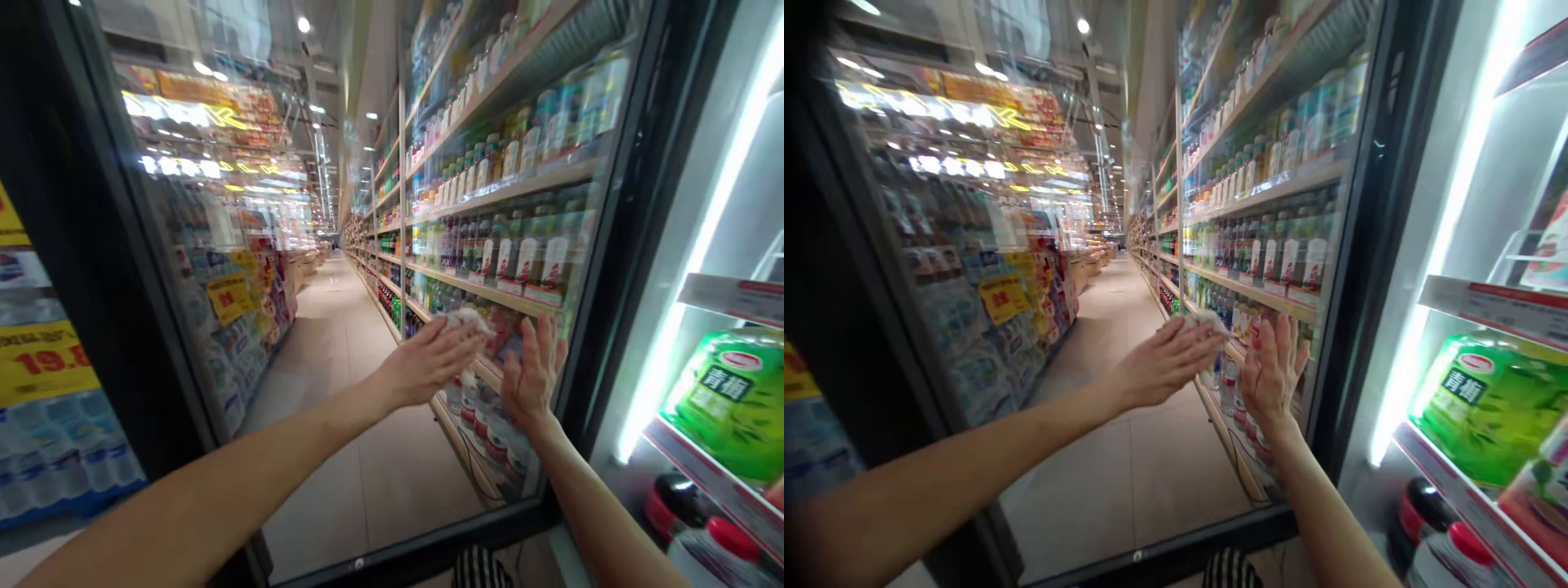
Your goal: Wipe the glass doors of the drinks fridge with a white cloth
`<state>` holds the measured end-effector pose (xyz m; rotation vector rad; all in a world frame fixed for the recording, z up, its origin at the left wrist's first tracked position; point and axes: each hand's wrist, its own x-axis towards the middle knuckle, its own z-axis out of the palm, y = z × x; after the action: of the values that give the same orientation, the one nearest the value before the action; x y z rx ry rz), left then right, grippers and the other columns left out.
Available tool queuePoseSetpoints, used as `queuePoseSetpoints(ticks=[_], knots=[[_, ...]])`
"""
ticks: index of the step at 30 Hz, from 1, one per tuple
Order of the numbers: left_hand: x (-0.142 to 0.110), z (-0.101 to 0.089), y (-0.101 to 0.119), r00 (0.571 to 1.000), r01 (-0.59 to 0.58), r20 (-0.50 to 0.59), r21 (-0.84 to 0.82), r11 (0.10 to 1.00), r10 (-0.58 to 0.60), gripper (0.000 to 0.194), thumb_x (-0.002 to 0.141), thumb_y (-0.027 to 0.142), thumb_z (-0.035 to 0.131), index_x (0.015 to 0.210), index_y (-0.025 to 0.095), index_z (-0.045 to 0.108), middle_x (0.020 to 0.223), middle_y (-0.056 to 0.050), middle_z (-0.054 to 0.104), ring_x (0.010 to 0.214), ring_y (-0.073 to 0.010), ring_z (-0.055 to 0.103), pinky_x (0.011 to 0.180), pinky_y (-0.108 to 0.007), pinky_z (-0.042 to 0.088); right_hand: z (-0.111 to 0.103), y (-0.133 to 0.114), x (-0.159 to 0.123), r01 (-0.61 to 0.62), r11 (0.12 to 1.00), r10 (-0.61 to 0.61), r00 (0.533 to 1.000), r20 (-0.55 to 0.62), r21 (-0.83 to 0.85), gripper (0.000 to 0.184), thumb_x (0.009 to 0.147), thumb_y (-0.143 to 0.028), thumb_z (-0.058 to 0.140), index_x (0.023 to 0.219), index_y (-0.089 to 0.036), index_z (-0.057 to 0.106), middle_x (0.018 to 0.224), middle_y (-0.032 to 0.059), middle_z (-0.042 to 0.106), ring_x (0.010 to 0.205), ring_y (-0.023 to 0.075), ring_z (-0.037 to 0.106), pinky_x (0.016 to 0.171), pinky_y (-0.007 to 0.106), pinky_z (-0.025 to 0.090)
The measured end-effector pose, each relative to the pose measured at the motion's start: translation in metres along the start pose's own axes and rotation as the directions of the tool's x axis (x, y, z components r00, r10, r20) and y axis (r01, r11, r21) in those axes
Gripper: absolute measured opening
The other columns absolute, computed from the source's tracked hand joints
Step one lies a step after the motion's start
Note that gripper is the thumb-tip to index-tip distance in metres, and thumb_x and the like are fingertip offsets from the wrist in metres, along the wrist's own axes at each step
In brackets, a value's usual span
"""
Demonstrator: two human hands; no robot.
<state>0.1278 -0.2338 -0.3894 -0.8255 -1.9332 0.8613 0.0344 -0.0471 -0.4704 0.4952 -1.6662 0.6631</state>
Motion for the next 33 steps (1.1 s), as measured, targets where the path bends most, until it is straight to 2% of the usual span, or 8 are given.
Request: queuePoseSetpoints(ticks=[4, 6, 8, 11, 17, 22, 28, 33], knots=[[0.026, 0.002, -0.007, 0.94, 0.324, -0.116, 0.002, 0.946, -0.321, 0.043, 0.088, 0.028, 0.032, 0.129, 0.018, 0.038, 0.146, -0.005, 0.025, 0.135, -0.0259, 0.015, 0.108, -0.05, 0.019, -0.004, 0.017, 0.0, -0.043, 0.999, 0.042, 0.999, -0.011, -0.023, 0.056, 0.085, -0.026, 0.036, 0.14, -0.021, 0.022, 0.145, 0.014, 0.025, 0.135, 0.0274, 0.019, 0.104, 0.058, 0.016], [0.031, 0.009, 0.011, 0.964, 0.247, -0.098, -0.019, 0.969, -0.248, 0.042, 0.087, 0.028, 0.033, 0.127, 0.017, 0.04, 0.144, -0.005, 0.028, 0.134, -0.0259, 0.02, 0.108, -0.048, 0.022, -0.006, 0.025, -0.001, -0.065, 0.997, 0.064, 0.998, -0.019, -0.037, 0.056, 0.086, -0.026, 0.036, 0.14, -0.019, 0.022, 0.144, 0.0146, 0.026, 0.135, 0.027, 0.019, 0.104, 0.058, 0.016], [0.031, 0.02, 0.036, 0.999, 0.031, -0.031, -0.056, 0.998, -0.032, 0.042, 0.085, 0.025, 0.036, 0.125, 0.016, 0.043, 0.142, -0.004, 0.033, 0.132, -0.023, 0.025, 0.108, -0.044, 0.024, -0.008, 0.034, -0.003, -0.077, 0.996, 0.076, 0.997, -0.022, -0.049, 0.056, 0.086, -0.027, 0.035, 0.139, -0.019, 0.023, 0.144, 0.0152, 0.027, 0.135, 0.0267, 0.02, 0.104, 0.058, 0.017], [0.04, 0.032, 0.057, 0.988, -0.142, 0.038, -0.115, 0.983, 0.147, 0.043, 0.083, 0.024, 0.039, 0.124, 0.015, 0.045, 0.141, -0.003, 0.035, 0.132, -0.0195, 0.027, 0.109, -0.04, 0.024, -0.013, 0.045, -0.006, -0.08, 0.995, 0.079, 0.997, -0.027, -0.062, 0.055, 0.086, -0.027, 0.034, 0.139, -0.019, 0.024, 0.144, 0.015, 0.027, 0.135, 0.0268, 0.02, 0.104, 0.058, 0.017], [0.085, 0.034, 0.039, 0.994, 0.096, -0.048, -0.099, 0.99, -0.101, 0.044, 0.086, 0.025, 0.034, 0.128, 0.013, 0.04, 0.145, -0.007, 0.027, 0.135, -0.0256, 0.018, 0.109, -0.048, 0.021, -0.021, 0.065, -0.006, -0.074, 0.993, 0.07, 0.996, -0.053, -0.089, 0.055, 0.086, -0.026, 0.035, 0.14, -0.02, 0.022, 0.144, 0.0151, 0.027, 0.135, 0.0266, 0.02, 0.104, 0.057, 0.018], [0.111, 0.045, 0.052, 0.99, -0.143, -0.008, -0.132, 0.981, 0.144, 0.042, 0.086, 0.023, 0.032, 0.125, 0.016, 0.044, 0.139, -0.001, 0.039, 0.132, -0.0184, 0.027, 0.109, -0.038, 0.025, -0.029, 0.078, -0.006, -0.062, 0.993, 0.057, 0.997, -0.051, -0.103, 0.056, 0.086, -0.024, 0.036, 0.14, -0.02, 0.022, 0.144, 0.0151, 0.028, 0.135, 0.0265, 0.021, 0.104, 0.055, 0.02], [0.172, 0.048, 0.041, 1.0, 0.023, -0.015, -0.146, 0.989, -0.026, 0.042, 0.087, 0.021, 0.028, 0.126, 0.011, 0.044, 0.143, -0.007, 0.031, 0.134, -0.0258, 0.019, 0.11, -0.048, 0.021, -0.04, 0.086, -0.003, -0.087, 0.991, 0.079, 0.994, -0.078, -0.103, 0.055, 0.086, -0.026, 0.033, 0.14, -0.019, 0.023, 0.144, 0.0156, 0.027, 0.134, 0.0282, 0.021, 0.103, 0.058, 0.019], [0.16, 0.06, 0.074, 0.985, -0.164, 0.015, -0.193, 0.967, 0.17, 0.036, 0.084, 0.024, 0.039, 0.118, 0.02, 0.052, 0.131, 0.002, 0.049, 0.127, -0.0153, 0.036, 0.107, -0.034, 0.031, -0.048, 0.093, -0.002, -0.07, 0.992, 0.062, 0.995, -0.08, -0.106, 0.054, 0.087, -0.026, 0.033, 0.139, -0.019, 0.023, 0.144, 0.0153, 0.027, 0.134, 0.027, 0.021, 0.104, 0.056, 0.018]])
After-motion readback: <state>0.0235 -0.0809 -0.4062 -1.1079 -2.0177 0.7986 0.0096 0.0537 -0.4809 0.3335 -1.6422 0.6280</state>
